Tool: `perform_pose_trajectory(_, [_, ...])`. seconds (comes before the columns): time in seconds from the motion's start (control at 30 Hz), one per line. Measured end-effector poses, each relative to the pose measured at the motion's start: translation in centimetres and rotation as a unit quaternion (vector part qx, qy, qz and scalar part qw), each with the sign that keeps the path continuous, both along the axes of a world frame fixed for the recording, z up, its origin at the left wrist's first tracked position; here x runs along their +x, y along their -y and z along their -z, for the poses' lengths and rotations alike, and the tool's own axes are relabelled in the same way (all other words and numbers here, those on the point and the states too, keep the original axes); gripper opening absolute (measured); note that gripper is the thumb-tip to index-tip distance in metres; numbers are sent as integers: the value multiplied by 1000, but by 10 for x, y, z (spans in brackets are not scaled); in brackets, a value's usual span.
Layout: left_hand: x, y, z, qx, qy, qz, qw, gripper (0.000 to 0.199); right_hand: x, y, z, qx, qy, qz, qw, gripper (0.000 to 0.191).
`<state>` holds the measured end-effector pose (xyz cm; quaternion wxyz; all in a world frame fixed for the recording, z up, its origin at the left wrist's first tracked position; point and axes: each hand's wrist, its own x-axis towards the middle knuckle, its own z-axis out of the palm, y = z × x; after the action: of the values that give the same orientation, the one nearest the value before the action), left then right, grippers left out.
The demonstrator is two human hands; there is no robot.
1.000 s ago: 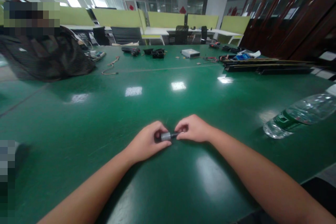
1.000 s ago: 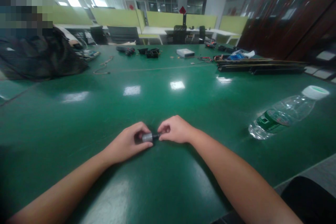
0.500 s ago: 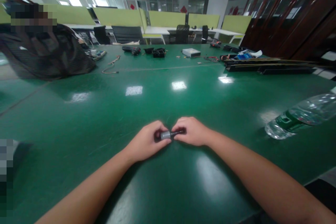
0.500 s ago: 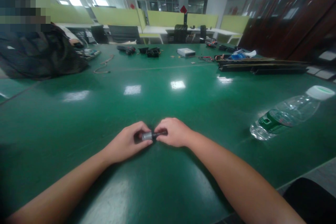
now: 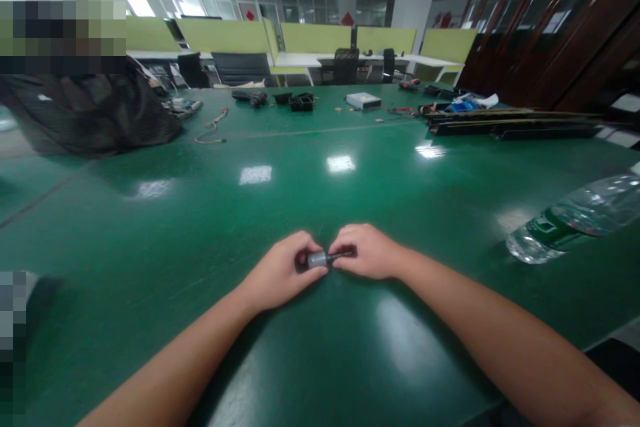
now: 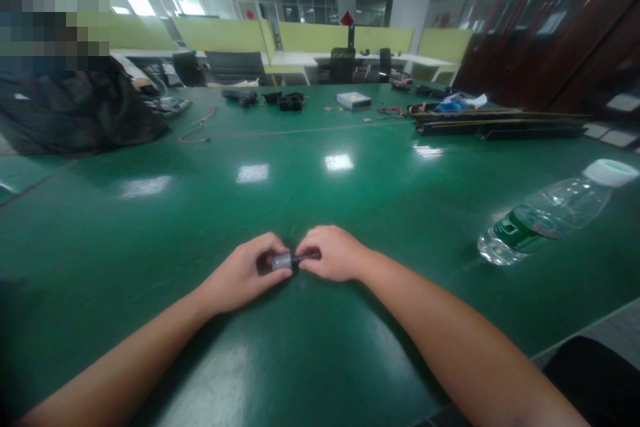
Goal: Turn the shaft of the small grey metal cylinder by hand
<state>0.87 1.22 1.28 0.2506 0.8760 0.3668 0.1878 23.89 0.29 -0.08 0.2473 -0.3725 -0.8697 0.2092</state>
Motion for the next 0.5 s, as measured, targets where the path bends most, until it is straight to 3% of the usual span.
perform_pose_trajectory(0.5, [-1, -2, -1, -12, -4, 6, 1000, 19, -1, 1, 0, 6, -12, -1, 1000, 13])
